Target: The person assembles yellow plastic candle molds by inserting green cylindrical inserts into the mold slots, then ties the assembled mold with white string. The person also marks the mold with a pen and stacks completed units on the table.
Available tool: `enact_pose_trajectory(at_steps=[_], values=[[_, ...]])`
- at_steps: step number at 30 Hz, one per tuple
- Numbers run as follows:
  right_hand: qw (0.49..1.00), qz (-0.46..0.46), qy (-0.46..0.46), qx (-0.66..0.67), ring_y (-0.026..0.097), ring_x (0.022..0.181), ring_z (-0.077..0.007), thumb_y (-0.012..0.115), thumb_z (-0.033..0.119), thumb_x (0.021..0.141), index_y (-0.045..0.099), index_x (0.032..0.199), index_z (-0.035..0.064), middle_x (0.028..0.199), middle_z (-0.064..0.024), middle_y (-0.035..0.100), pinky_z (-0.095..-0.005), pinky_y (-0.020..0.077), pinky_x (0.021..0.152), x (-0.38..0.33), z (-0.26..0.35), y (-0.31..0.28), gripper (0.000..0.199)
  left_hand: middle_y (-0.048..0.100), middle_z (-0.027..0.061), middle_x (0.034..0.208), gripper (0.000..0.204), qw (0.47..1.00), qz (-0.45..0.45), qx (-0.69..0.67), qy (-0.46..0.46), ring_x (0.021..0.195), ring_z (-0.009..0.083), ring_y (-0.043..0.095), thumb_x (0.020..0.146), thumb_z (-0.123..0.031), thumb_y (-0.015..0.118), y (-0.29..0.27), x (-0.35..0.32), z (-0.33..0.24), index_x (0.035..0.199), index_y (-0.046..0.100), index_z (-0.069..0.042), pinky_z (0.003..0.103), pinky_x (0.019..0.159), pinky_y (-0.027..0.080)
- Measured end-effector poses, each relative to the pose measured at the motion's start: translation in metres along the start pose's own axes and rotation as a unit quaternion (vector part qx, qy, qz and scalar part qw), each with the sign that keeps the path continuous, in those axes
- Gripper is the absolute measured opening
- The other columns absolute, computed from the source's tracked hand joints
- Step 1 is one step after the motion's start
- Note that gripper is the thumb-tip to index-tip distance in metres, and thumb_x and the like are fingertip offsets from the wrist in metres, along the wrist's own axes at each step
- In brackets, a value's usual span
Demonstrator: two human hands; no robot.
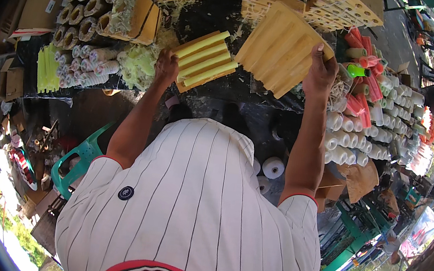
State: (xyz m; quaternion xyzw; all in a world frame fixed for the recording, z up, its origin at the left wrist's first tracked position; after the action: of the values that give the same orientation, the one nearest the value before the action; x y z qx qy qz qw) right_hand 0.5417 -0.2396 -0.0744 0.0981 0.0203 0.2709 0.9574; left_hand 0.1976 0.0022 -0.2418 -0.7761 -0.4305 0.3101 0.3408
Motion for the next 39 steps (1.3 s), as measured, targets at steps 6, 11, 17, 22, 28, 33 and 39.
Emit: enact_pose_trajectory(at_steps=[6,11,17,22,28,33,39], values=[[0.972,0.109,0.161,0.135,0.073,0.105,-0.0216,0.070,0.033,0.104,0.063,0.130,-0.0030,0.119,-0.0105,0.073,-0.0376,0.0600,0.089,0.005,-0.007,0.009,0.045,0.054,0.0238,0.153,0.053,0.972,0.149,-0.144,0.108,0.142,0.0361,0.053,0.094,-0.021,0.068,-0.068,-0.024,-0.071,0.142,0.058,-0.001,0.049,0.118,0.041],[0.933,0.187,0.253,0.175,0.072,0.107,-0.0228,0.064,0.031,0.107,0.061,0.132,-0.0021,0.120,-0.0110,0.072,-0.0385,0.0601,0.091,-0.012,-0.034,0.081,0.041,0.069,0.0173,0.128,0.062,0.697,0.396,-0.597,-0.023,0.115,0.0301,0.070,0.083,-0.008,0.074,-0.088,-0.051,-0.123,0.140,0.056,0.007,0.042,0.099,0.058],[0.918,0.206,0.316,0.126,0.067,0.121,-0.0228,0.067,0.022,0.105,0.045,0.149,-0.0073,0.129,-0.0137,0.068,-0.0365,0.0551,0.102,-0.076,-0.062,0.090,0.057,0.069,0.0199,0.127,0.068,0.669,0.303,-0.670,-0.109,0.114,0.0314,0.071,0.082,-0.004,0.071,-0.097,-0.068,-0.065,0.146,0.048,0.006,0.044,0.098,0.060],[0.922,0.260,0.282,0.057,0.066,0.113,-0.0150,0.061,0.003,0.099,0.047,0.149,-0.0106,0.130,-0.0154,0.069,-0.0314,0.0530,0.097,-0.115,-0.066,0.131,0.054,0.068,0.0191,0.127,0.068,0.680,0.217,-0.687,-0.134,0.114,0.0300,0.071,0.082,-0.003,0.071,-0.107,-0.102,-0.051,0.146,0.049,0.005,0.043,0.098,0.060],[0.935,0.289,0.196,-0.059,0.065,0.105,-0.0111,0.055,0.001,0.096,0.056,0.144,-0.0066,0.121,-0.0134,0.072,-0.0277,0.0519,0.094,-0.129,-0.051,0.168,0.048,0.073,0.0146,0.118,0.057,0.775,0.171,-0.607,-0.033,0.107,0.0247,0.072,0.079,0.001,0.069,-0.141,-0.118,-0.044,0.135,0.061,0.006,0.036,0.090,0.059],[0.942,0.295,0.160,-0.030,0.065,0.101,-0.0120,0.054,0.002,0.095,0.056,0.142,-0.0077,0.116,-0.0118,0.073,-0.0271,0.0528,0.090,-0.138,-0.050,0.190,0.048,0.075,0.0110,0.116,0.047,0.765,0.160,-0.624,-0.012,0.104,0.0193,0.072,0.083,0.004,0.074,-0.166,-0.126,-0.041,0.129,0.065,0.003,0.034,0.092,0.056],[0.954,0.263,0.143,0.005,0.067,0.101,-0.0117,0.054,0.002,0.096,0.059,0.140,-0.0073,0.115,-0.0115,0.074,-0.0283,0.0549,0.089,-0.149,-0.057,0.209,0.046,0.075,0.0107,0.115,0.044,0.804,0.133,-0.579,-0.008,0.103,0.0170,0.071,0.085,0.001,0.075,-0.183,-0.136,-0.033,0.128,0.065,0.003,0.033,0.090,0.055]])
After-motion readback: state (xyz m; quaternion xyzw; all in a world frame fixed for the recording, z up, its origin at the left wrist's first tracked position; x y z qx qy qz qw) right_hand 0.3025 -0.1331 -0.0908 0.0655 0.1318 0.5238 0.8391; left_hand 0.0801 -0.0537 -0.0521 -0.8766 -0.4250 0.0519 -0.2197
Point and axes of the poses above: each hand's wrist, its own x-axis towards the middle knuckle, its own y-axis out of the palm, z = x × y, the point moved 1 cm from there along x, towards the middle knuckle
